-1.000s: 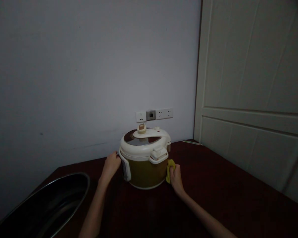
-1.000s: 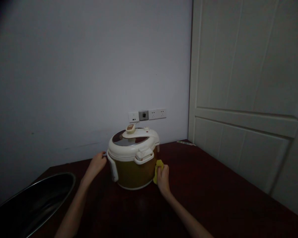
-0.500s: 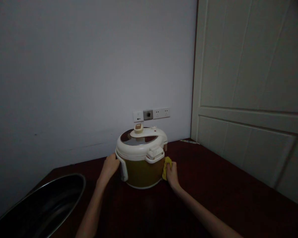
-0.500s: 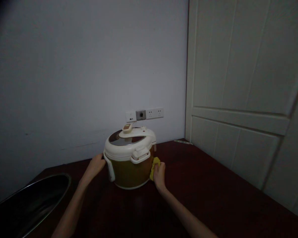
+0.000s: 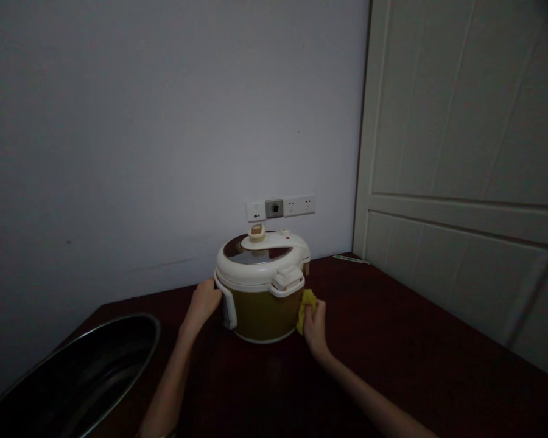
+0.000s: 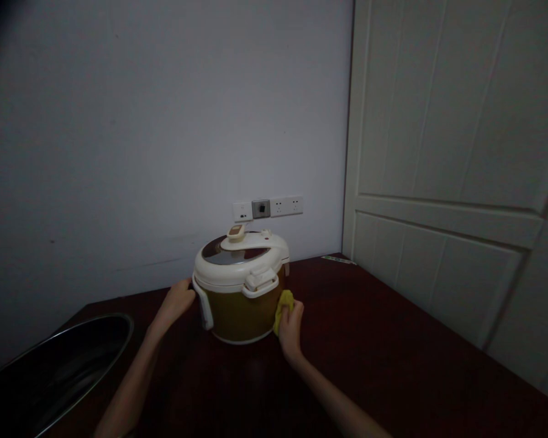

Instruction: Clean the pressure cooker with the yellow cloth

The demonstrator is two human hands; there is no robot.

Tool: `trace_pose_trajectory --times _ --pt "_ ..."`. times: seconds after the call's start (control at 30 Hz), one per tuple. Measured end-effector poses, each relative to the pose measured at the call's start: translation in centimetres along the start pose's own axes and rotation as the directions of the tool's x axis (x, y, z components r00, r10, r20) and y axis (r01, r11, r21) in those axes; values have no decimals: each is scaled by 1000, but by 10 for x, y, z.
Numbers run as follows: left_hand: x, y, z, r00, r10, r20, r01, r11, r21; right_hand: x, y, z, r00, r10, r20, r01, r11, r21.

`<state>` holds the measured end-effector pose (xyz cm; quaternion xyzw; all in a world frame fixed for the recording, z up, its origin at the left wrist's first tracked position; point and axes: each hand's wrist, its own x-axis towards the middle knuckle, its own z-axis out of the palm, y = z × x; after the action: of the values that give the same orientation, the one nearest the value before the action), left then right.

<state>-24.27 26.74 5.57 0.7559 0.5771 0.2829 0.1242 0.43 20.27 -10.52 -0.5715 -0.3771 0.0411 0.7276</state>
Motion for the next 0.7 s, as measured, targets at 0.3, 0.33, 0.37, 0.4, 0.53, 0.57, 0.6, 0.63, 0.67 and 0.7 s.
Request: trace_pose_trajectory --times 0.3,0.33,0.37,0.4,0.53,0.57,0.6,0.63,0.67,0.7 --pt "-1 -4 0 1000 24 -9 -24 999 -30 -19 -74 26 156 -846 510 986 161 -35" --pt "0 -6 0 999 36 -7 -37 998 -50 -20 -78 33 141 -838 528 989 142 -39" --pt "1 -8 0 999 49 -7 -49 996 -71 -23 -80 39 142 -825 546 989 141 -45" --pt "2 -11 0 998 62 -7 -62 994 -94 -28 -77 42 133 -809 572 990 136 -37" --pt "7 -19 0 994 112 5 -109 975 -191 -47 -51 32 -31 -716 697 992 63 109" --pt "8 -21 0 993 121 12 -116 970 -213 -47 -47 27 -50 -708 704 990 57 128" --pt "8 -22 0 992 129 17 -121 965 -231 -46 -46 23 -46 -714 699 990 61 126" --pt "9 -23 0 991 134 20 -125 961 -246 -42 -49 21 -22 -731 682 992 70 108" --pt "9 -24 0 990 137 19 -128 958 -257 -37 -56 21 10 -755 656 993 82 80" --pt "9 -24 0 990 140 17 -131 955 -267 -31 -65 25 43 -780 625 995 93 48"
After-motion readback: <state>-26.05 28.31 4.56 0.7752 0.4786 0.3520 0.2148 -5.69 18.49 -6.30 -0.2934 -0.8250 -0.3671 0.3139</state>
